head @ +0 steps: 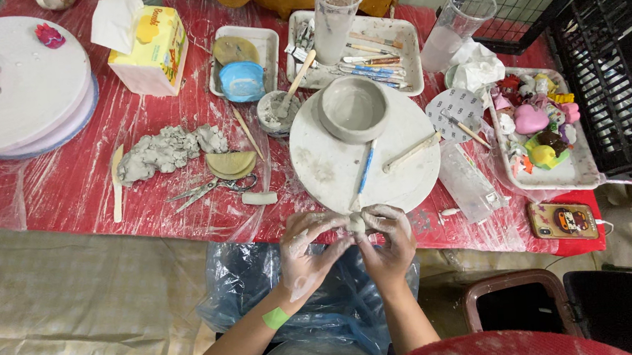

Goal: The person sits at a pottery work table and shapes a small piece of clay by hand, pinching and rotating it between both hands. They briefly use a wooden modeling tool on the clay, then continue hand-shaping it and work near a small bowl on a banding wheel.

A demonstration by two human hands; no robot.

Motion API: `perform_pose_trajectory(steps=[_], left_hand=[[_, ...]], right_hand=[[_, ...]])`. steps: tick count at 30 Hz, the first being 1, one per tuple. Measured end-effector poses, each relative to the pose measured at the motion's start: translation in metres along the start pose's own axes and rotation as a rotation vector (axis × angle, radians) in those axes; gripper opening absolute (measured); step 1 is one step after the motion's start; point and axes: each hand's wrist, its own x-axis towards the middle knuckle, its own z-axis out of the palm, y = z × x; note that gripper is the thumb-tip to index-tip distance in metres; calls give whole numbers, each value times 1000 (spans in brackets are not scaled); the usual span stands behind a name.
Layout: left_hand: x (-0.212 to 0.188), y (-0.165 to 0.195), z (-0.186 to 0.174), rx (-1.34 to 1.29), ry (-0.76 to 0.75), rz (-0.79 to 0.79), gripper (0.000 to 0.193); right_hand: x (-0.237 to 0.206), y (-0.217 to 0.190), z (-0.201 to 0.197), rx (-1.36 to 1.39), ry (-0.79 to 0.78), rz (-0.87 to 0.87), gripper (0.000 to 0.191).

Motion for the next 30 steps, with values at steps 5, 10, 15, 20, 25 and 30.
perform_pose_trajectory(steps=[5, 10, 15, 20, 25, 30], left_hand=[[-9, 7, 0, -553, -31, -481, 64], [-7, 5, -3, -604, -67, -584, 64], [-2, -8, 0, -681, -96, -727, 62], [-3, -26, 4, -763, -125, -686, 52], [-7, -35, 7, -895, -138, -818, 47], [-7, -29, 8, -841, -148, -799, 47]], right_hand=[[5, -6, 2, -4, 28, 18, 33], [7, -5, 3, -213, 101, -147, 33], [3, 8, 3, -297, 86, -186, 35], [4, 15, 3, -289, 59, -302, 32], [9, 8, 1, -320, 19, -335, 30], [12, 5, 1, -257, -15, -214, 29]])
